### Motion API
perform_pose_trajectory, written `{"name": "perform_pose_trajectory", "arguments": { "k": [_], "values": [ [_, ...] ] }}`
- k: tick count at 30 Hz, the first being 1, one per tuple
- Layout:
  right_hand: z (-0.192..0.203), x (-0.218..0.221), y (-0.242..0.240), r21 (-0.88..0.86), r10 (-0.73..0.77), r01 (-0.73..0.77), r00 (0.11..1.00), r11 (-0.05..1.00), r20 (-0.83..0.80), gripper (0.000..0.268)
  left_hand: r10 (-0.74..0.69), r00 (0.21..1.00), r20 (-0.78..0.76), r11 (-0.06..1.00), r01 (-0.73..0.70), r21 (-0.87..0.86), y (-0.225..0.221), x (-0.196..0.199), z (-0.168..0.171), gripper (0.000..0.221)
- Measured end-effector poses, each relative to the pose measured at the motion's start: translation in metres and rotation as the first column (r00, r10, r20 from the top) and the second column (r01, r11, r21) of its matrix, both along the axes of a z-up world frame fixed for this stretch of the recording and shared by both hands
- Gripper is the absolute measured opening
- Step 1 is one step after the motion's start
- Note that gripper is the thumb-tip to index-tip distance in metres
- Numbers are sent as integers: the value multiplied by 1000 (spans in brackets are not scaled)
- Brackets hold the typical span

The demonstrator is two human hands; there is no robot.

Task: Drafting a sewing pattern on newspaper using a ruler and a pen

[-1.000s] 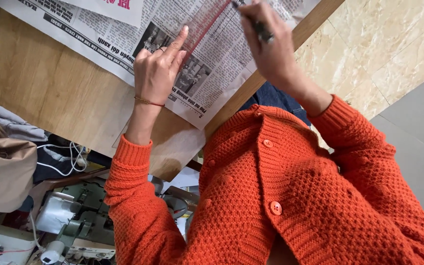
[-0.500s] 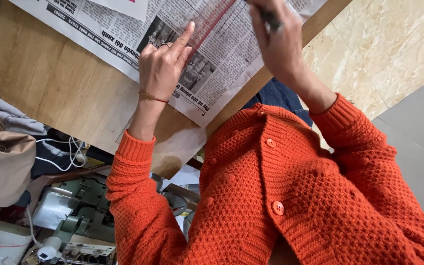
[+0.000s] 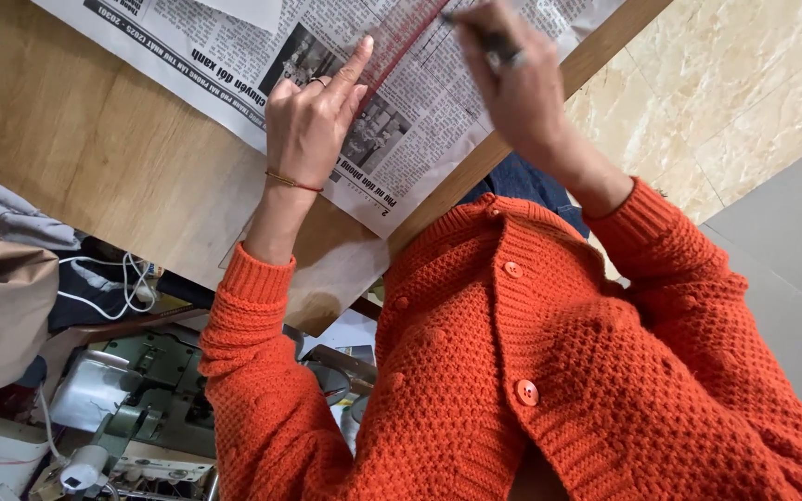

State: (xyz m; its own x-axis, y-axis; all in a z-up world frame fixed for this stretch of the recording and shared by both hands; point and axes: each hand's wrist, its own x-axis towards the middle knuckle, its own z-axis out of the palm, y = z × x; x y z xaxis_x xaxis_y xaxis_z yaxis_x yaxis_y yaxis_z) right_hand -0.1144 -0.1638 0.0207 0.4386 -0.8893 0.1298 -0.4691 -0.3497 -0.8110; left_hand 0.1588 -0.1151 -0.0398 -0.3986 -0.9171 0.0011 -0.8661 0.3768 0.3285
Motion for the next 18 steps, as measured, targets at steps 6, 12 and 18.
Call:
{"name": "perform_pose_trajectory", "arguments": {
  "k": [6,12,18],
  "values": [
    [-8,6,11,-6,23,-23,998,1000,-57,13,-20,1000,-7,1000,20,-22,-1,-1,-2,51],
    [-2,8,8,-39,-40,36,995,999,-96,8,-10,1000,5,1000,10,-30,0,0,0,47],
    [-5,8,2,-87,-24,17,996,996,-81,6,4,1000,-7,999,-4,-36,1,-1,-2,44]
  ]
}}
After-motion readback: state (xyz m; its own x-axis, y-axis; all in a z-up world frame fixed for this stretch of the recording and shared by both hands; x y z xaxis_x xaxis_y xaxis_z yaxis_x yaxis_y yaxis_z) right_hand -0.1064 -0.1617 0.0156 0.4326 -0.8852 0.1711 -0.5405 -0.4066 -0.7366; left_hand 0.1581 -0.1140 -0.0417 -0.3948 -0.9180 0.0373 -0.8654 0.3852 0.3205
